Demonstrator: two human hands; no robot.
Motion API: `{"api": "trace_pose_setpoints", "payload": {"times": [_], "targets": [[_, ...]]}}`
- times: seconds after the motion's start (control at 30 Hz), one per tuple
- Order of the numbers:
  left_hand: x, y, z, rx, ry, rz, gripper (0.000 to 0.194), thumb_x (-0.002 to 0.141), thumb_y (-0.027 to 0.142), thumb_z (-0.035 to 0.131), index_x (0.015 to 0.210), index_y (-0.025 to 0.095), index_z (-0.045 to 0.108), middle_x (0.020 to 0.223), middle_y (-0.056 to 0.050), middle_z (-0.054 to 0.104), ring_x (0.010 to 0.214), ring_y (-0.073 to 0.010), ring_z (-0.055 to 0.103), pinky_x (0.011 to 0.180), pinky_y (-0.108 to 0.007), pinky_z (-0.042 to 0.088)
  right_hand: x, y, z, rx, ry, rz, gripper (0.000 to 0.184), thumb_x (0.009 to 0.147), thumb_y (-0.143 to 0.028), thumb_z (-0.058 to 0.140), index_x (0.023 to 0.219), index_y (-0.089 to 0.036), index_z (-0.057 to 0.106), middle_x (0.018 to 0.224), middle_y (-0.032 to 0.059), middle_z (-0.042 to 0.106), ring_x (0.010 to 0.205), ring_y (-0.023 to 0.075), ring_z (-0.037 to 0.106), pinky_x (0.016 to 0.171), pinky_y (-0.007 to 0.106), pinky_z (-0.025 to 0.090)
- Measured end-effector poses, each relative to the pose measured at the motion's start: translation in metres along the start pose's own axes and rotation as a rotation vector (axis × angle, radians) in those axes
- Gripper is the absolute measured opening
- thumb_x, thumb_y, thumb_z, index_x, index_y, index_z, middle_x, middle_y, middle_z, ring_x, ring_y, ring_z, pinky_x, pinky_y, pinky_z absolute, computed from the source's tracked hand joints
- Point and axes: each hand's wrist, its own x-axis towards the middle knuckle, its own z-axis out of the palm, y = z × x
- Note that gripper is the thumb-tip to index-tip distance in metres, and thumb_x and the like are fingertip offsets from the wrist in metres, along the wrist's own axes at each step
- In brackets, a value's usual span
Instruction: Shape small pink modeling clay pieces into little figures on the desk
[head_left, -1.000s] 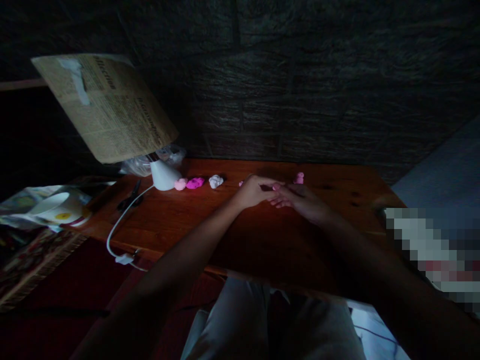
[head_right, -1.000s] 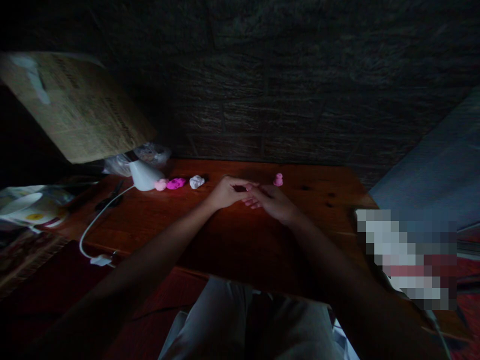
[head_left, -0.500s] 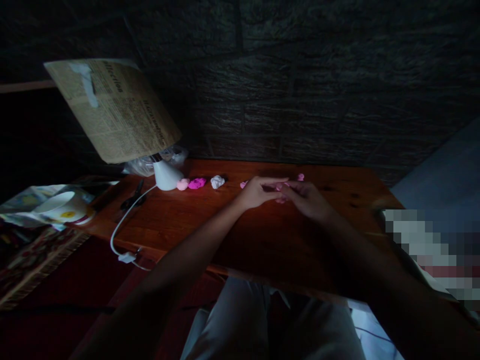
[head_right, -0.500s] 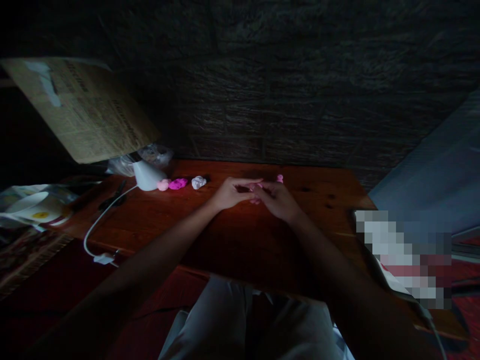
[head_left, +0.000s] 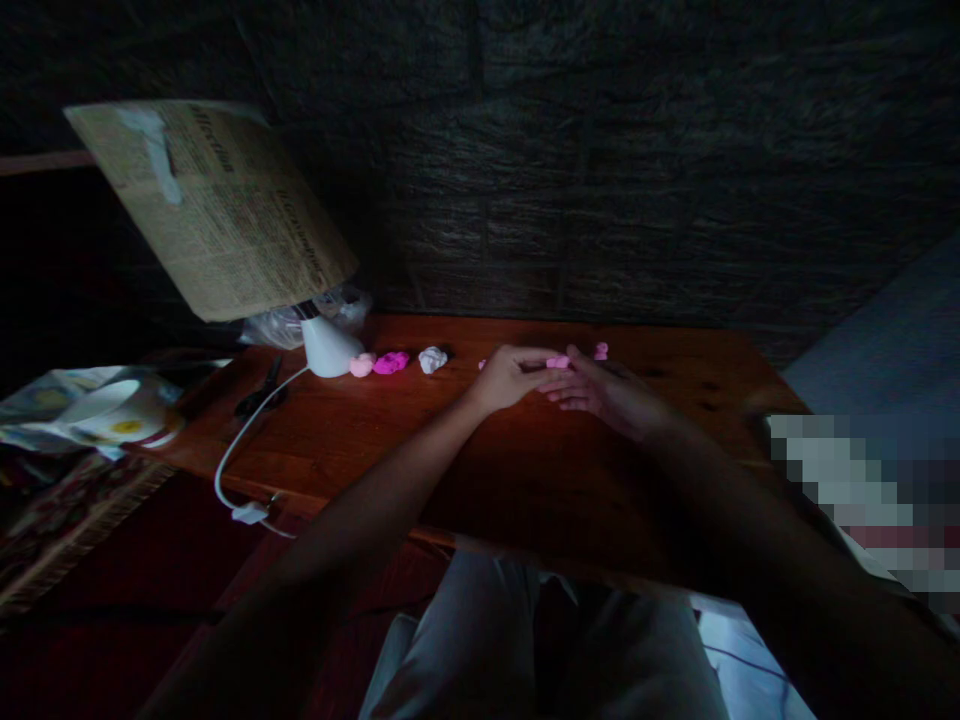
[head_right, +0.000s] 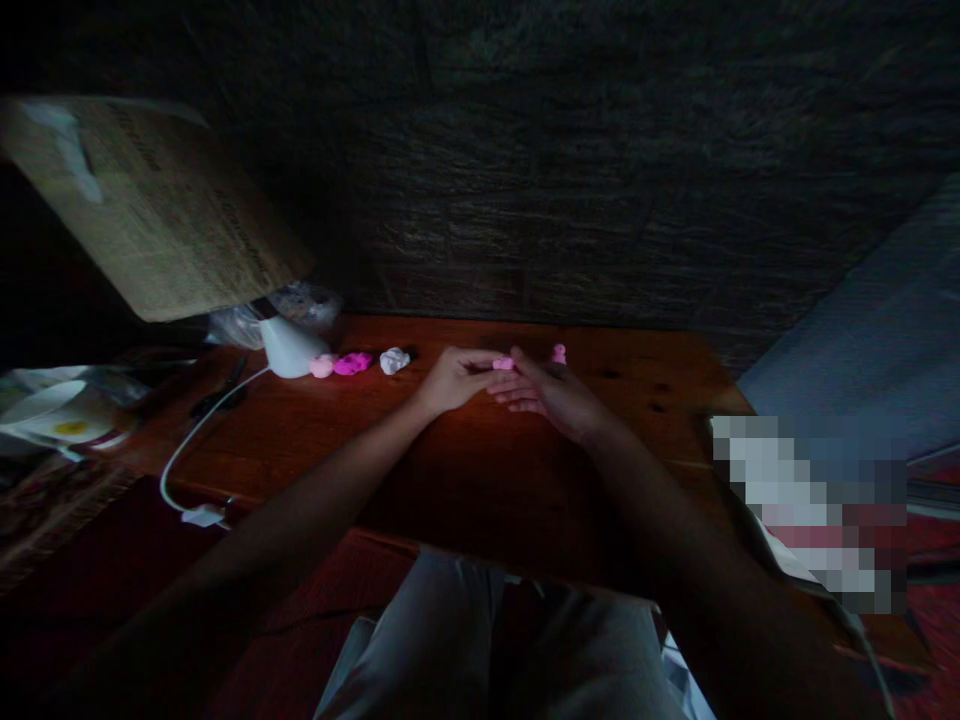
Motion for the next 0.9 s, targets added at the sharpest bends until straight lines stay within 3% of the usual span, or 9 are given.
{"api": "trace_pose_setpoints", "payload": {"times": [0.2,0.4,0.57,0.73,0.9], "targets": [[-0.001,0.000,-0.006,0.142,-0.030,0.048,0.019,0.091,0.029,0.071,0.102,0.018,0.081,0.099,-0.006,0.082,0.083,-0.0140,0.075,0.076,-0.024,0.059,-0.003,0.002,0.002,0.091,-0.050,0.070,0.042,0.078,-0.064,0.080,0.093,-0.025,0.077,0.094,0.0079,0.080,0.097,0.0232,0.073,0.086,0.037,0.057],[-0.003,0.004,-0.007,0.304,-0.039,0.122,0.024,0.097,0.033,0.062,0.100,0.015,0.079,0.075,-0.001,0.076,0.059,-0.0090,0.060,0.058,-0.021,0.045,-0.001,0.005,0.002,0.153,-0.067,0.094,0.039,0.080,-0.063,0.080,0.091,-0.025,0.075,0.100,0.0077,0.079,0.108,0.0246,0.071,0.092,0.038,0.055],[-0.002,0.006,-0.001,0.233,-0.094,0.116,0.020,0.096,0.029,0.064,0.103,0.015,0.077,0.090,-0.005,0.079,0.074,-0.0116,0.067,0.066,-0.023,0.050,0.002,0.008,-0.003,0.130,-0.097,0.078,0.045,0.079,-0.067,0.077,0.094,-0.024,0.076,0.100,0.0082,0.078,0.101,0.0234,0.070,0.089,0.037,0.054],[0.000,0.005,0.002,0.121,-0.136,0.114,0.024,0.092,0.037,0.070,0.099,0.014,0.076,0.087,-0.005,0.077,0.077,-0.0141,0.069,0.070,-0.026,0.054,0.003,0.007,-0.006,0.069,-0.058,0.000,0.039,0.075,-0.063,0.083,0.088,-0.026,0.079,0.092,0.0047,0.078,0.091,0.0195,0.071,0.083,0.034,0.056],[0.002,0.002,0.002,-0.060,-0.126,0.085,0.036,0.089,0.031,0.074,0.122,0.016,0.074,0.119,-0.011,0.078,0.102,-0.0187,0.075,0.089,-0.032,0.060,0.000,0.004,-0.006,0.076,-0.024,-0.093,0.034,0.062,-0.053,0.094,0.085,-0.030,0.083,0.094,0.0012,0.080,0.088,0.0156,0.071,0.084,0.030,0.057]]}}
